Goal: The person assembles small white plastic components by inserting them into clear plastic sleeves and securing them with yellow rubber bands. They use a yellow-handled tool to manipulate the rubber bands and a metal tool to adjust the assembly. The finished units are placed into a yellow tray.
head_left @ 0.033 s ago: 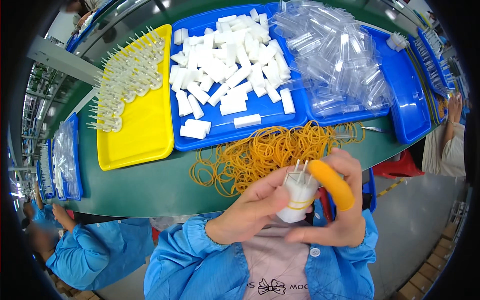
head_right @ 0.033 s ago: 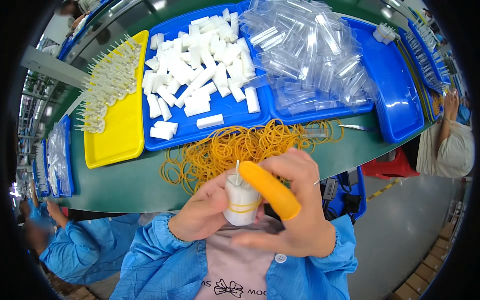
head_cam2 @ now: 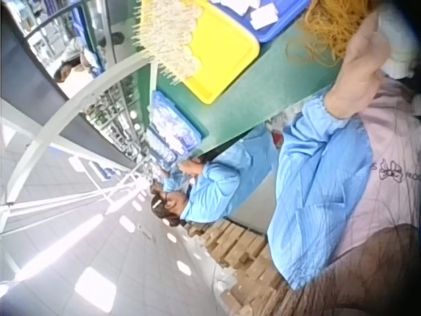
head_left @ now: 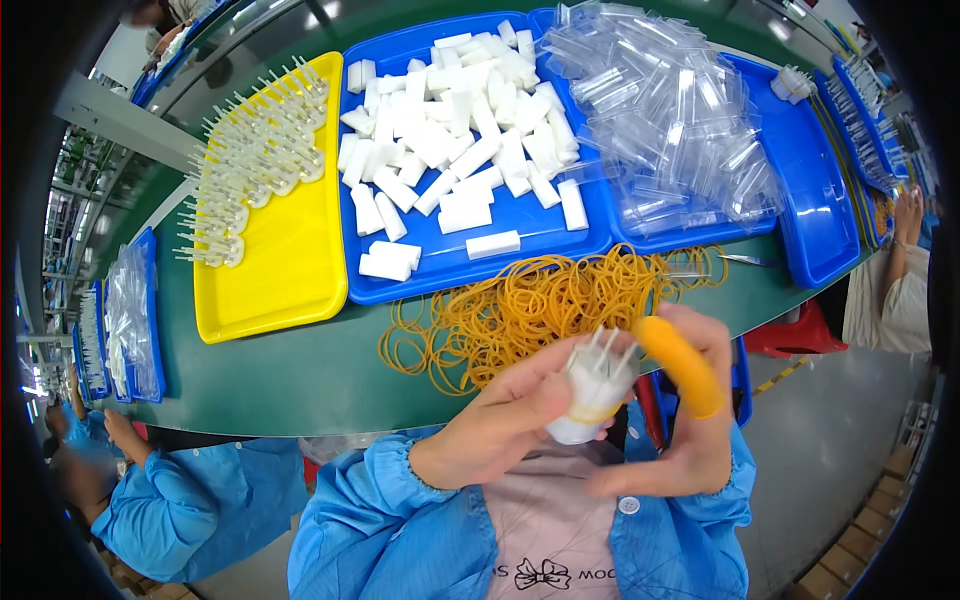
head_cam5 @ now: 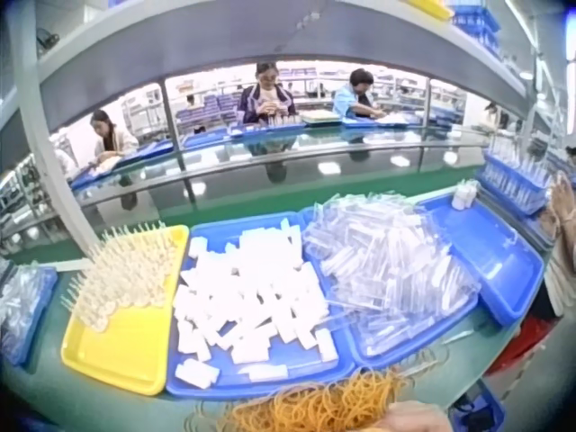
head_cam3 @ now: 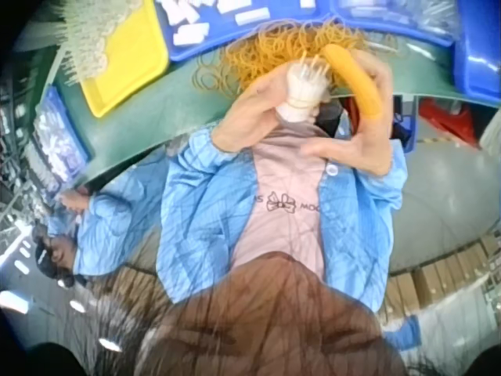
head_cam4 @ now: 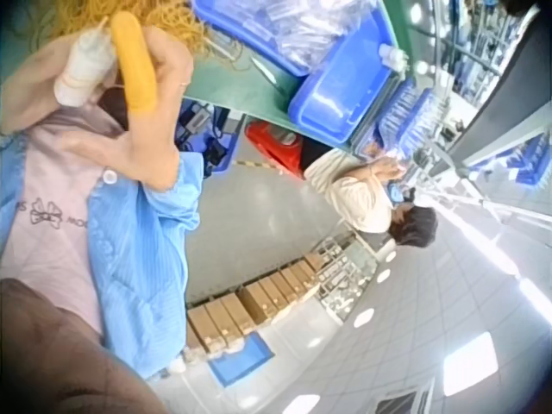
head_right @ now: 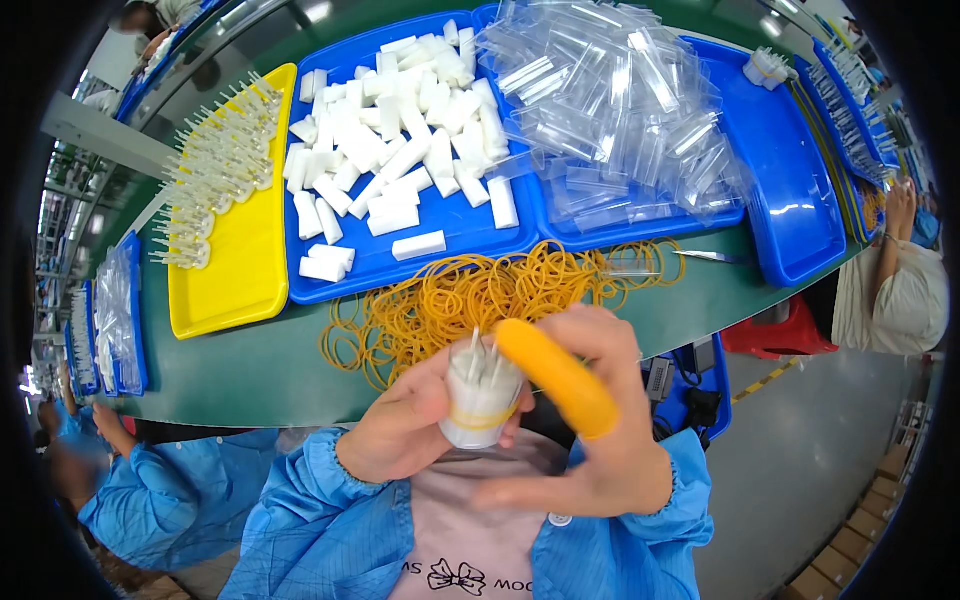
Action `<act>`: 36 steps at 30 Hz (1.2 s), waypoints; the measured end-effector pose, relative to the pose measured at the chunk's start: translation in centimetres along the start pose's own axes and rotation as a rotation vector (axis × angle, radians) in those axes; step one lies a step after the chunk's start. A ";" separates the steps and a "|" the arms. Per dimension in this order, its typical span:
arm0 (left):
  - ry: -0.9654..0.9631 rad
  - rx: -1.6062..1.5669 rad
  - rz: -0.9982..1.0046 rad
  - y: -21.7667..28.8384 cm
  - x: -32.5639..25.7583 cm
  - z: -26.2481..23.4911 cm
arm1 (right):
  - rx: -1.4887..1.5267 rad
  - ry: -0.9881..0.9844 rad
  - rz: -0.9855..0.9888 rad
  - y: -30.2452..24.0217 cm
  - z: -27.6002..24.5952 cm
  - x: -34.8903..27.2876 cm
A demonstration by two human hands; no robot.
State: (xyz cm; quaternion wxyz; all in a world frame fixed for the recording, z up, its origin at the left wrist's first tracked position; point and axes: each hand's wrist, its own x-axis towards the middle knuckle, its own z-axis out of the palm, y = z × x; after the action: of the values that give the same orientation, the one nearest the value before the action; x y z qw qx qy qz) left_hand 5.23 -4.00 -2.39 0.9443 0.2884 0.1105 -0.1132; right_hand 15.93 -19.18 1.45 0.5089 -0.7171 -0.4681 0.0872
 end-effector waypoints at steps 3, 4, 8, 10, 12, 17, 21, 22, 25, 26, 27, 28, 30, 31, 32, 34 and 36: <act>-0.098 0.036 -0.054 0.7 -0.4 0.5 | 0.325 -0.020 0.115 0.9 -1.1 -0.2; -0.142 0.055 -0.052 0.5 -0.5 0.5 | 0.376 -0.048 0.143 1.0 -1.9 -0.1; -0.177 0.271 -0.022 -0.8 0.1 0.3 | 0.247 -0.323 -0.016 1.8 -2.0 -0.1; -0.123 0.493 0.159 -0.1 -0.2 0.8 | 0.231 -0.197 0.073 1.2 -4.0 0.0; -0.122 0.759 0.451 0.9 -0.6 1.0 | 0.261 0.020 0.165 1.4 -6.2 -0.3; -0.324 1.428 0.899 6.3 -4.3 6.5 | 0.253 0.352 0.273 3.4 -12.7 2.9; -0.065 1.365 1.303 4.8 -4.6 12.1 | 0.038 0.367 0.229 8.5 -16.5 8.2; 0.028 1.333 1.463 3.6 -2.2 13.4 | -0.187 0.380 0.289 10.6 -19.0 8.6; 0.234 1.366 1.634 2.9 -0.2 13.4 | -0.225 0.441 0.328 14.2 -24.2 8.8; 0.184 1.364 1.512 3.4 -0.8 13.0 | -0.303 0.435 0.298 15.2 -24.3 10.1; 0.130 1.439 1.449 4.4 -2.4 12.6 | -0.410 0.439 0.268 16.5 -24.4 12.0; 0.097 1.511 1.379 5.5 -4.0 12.2 | -0.524 0.446 0.246 17.7 -25.0 13.3; 0.806 1.715 1.563 5.4 -9.2 7.4 | -0.600 0.387 0.164 21.3 -25.5 17.0; 1.459 1.532 1.499 4.1 -11.0 2.9 | -0.679 0.447 0.160 22.4 -25.7 17.0; 1.262 1.447 1.512 5.9 -11.0 2.7 | -0.744 0.483 0.135 23.1 -25.2 17.9; 0.876 1.241 1.500 9.7 -10.7 3.2 | -0.755 0.486 0.210 24.4 -26.0 18.8; 0.975 1.215 1.276 10.9 -8.5 0.9 | -0.819 0.455 0.272 25.5 -27.6 18.4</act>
State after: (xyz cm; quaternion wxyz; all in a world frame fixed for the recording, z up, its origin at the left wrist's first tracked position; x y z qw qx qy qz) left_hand 0.26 5.56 6.31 0.3733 0.7411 0.2334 0.5069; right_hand 57.44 -24.26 0.09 0.2581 -0.9141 -0.2428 -0.1972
